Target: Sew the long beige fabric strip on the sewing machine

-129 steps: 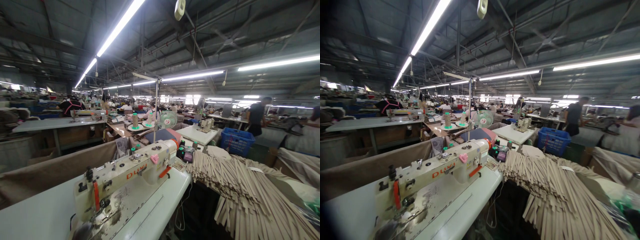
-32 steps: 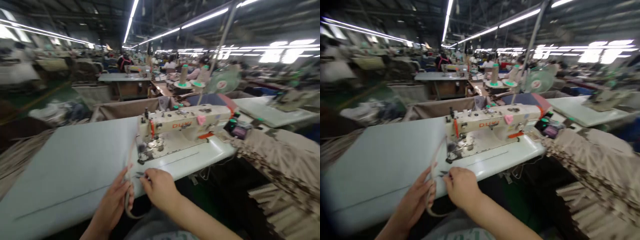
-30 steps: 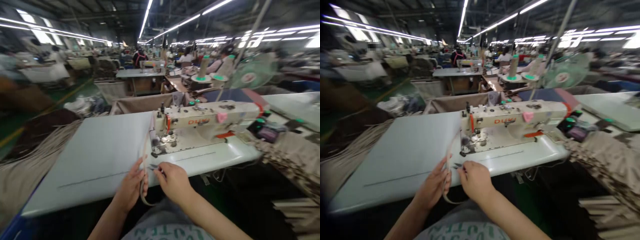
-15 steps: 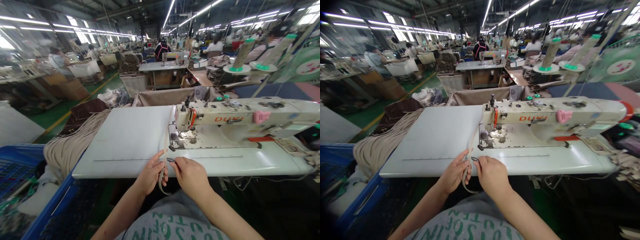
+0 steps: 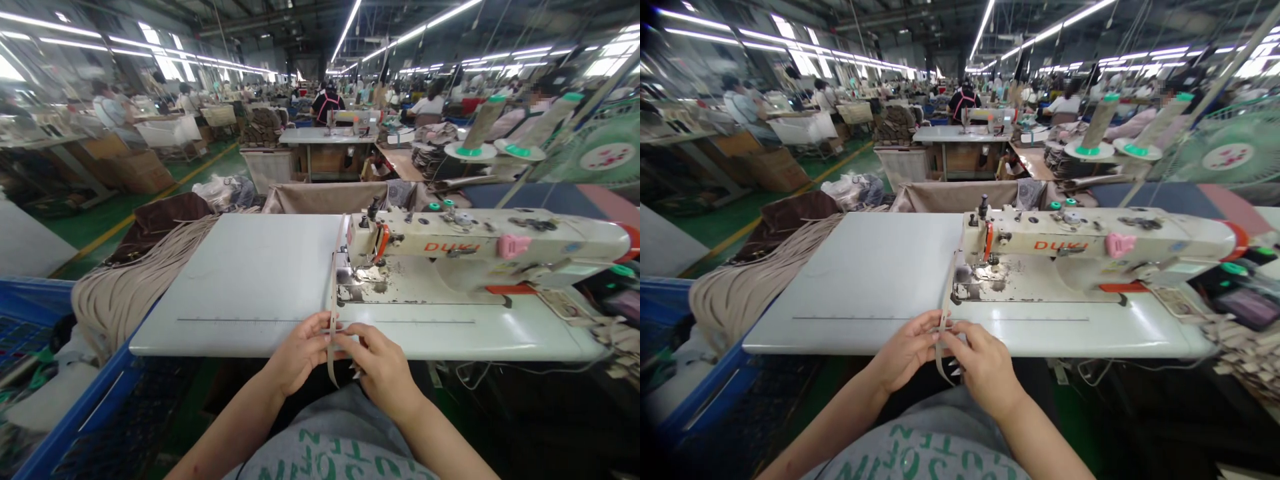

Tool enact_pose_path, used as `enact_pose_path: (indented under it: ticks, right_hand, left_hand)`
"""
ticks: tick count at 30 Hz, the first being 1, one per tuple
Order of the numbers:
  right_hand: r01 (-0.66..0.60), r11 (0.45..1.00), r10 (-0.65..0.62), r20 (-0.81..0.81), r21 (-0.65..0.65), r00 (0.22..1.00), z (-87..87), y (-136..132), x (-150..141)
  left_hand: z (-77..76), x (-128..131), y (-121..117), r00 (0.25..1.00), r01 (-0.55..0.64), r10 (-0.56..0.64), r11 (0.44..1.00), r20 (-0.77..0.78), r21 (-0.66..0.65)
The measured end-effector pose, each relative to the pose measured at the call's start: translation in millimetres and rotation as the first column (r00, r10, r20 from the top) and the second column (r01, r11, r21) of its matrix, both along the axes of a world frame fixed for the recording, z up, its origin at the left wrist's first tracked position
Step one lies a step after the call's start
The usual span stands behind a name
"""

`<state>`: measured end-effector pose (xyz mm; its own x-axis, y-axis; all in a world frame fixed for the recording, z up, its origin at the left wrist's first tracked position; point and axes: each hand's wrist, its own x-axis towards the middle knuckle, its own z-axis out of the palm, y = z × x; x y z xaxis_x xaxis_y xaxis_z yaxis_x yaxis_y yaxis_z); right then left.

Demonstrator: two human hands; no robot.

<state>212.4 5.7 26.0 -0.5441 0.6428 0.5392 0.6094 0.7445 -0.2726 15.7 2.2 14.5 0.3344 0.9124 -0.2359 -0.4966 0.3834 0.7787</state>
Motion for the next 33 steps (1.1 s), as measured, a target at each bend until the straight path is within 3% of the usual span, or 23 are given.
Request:
enact_pose_path:
  ticks: [3,6,9,10,12,14,16,18,20,23,25,26,28,31,33]
  right_hand:
    - [-0.104,0.98,0.079,0.148,0.17,0.986,-1.5,0,3]
    - [-0.119,0.971,0.094,0.126,0.207,0.987,-5.9,4,8]
    - [-0.023,0.981,0.016,0.038,0.192,0.999,-11.4,13,15]
    - [0.009,0.983,-0.012,0.014,0.183,1.0,-12.9,17,18]
    - [0.051,0.985,-0.049,-0.016,0.168,0.999,-15.2,26,23]
    - [0.065,0.985,-0.063,-0.019,0.162,0.998,-17.1,35,28]
    - [0.072,0.984,-0.07,-0.016,0.163,0.997,-19.0,43,33]
    - [0.083,0.981,-0.081,-0.017,0.173,0.997,-21.1,49,38]
    - [0.097,0.978,-0.095,-0.019,0.186,0.995,-23.2,53,41]
    - [0.096,0.975,-0.1,0.007,0.202,0.995,-25.6,56,43]
    - [0.083,0.974,-0.093,0.038,0.209,0.995,-26.8,58,42]
    - [0.077,0.974,-0.091,0.054,0.212,0.994,-27.4,59,41]
    - [0.07,0.974,-0.09,0.086,0.215,0.992,-28.9,62,39]
    - [0.068,0.974,-0.098,0.132,0.215,0.986,-32.5,67,38]
    - [0.069,0.974,-0.105,0.162,0.214,0.981,-35.4,72,37]
  left_hand:
    - [-0.7,5,0,0.999,0.047,-0.047,0.999,0.026,-0.016]
    - [-8.6,10,1,0.999,0.049,-0.048,0.999,-0.02,0.023]
    - [-18.9,16,4,0.96,-0.007,0.076,0.969,-0.271,0.247]
    - [-21.7,17,4,0.913,0.037,0.119,0.929,-0.39,0.369]
    - [-25.9,19,5,0.773,0.267,0.173,0.785,-0.611,0.56]
    - [-29.7,15,6,0.616,0.518,0.213,0.616,-0.759,0.594]
    - [-34.6,4,12,0.477,0.643,0.292,0.526,-0.829,0.556]
    - [-40.7,-15,22,0.35,0.671,0.395,0.526,-0.849,0.522]
    - [-46.2,-37,38,0.222,0.657,0.481,0.569,-0.848,0.495]
    - [-50.1,-63,61,-0.043,0.586,0.566,0.681,-0.823,0.438]
    - [-49.9,-66,70,-0.228,0.487,0.592,0.757,-0.773,0.436]
    - [-49.6,-63,72,-0.279,0.456,0.601,0.769,-0.749,0.447]
    - [-49.3,-49,74,-0.263,0.487,0.633,0.739,-0.728,0.466]
    - [-49.9,-19,80,-0.086,0.631,0.652,0.621,-0.753,0.466]
    - [-50.5,-2,90,-0.004,0.664,0.641,0.576,-0.768,0.477]
